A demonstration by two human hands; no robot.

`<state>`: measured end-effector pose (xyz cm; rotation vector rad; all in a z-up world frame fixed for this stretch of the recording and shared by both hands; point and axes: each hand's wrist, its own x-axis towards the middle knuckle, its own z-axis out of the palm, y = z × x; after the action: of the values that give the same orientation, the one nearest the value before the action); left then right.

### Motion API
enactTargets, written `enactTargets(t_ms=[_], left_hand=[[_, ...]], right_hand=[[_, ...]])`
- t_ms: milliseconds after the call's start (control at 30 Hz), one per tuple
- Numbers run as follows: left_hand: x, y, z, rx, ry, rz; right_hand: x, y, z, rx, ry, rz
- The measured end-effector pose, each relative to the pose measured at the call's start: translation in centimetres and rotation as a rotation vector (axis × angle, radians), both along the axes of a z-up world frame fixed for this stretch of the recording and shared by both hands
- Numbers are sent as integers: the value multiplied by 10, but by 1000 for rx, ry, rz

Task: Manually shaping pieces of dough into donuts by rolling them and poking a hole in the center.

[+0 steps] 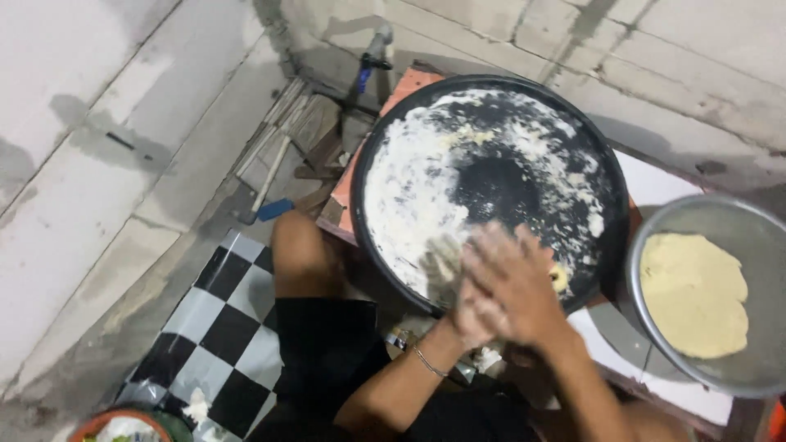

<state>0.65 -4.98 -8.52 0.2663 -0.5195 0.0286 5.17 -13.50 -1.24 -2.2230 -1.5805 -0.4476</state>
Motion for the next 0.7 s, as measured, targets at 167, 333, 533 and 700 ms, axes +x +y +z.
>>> enactTargets(t_ms=[167, 333, 533, 700], left_hand=[[2, 39, 60, -627, 480, -439], [1, -21, 17, -1822, -107, -817], [15, 34, 46, -298, 504, -74], [10, 16, -21, -173, 384, -259]], right_hand=[[-3, 9, 24, 86, 4, -61], [-13, 19, 43, 105, -38, 22], [-6, 11, 22, 42, 27, -24], [-21, 18, 42, 69, 7, 103]])
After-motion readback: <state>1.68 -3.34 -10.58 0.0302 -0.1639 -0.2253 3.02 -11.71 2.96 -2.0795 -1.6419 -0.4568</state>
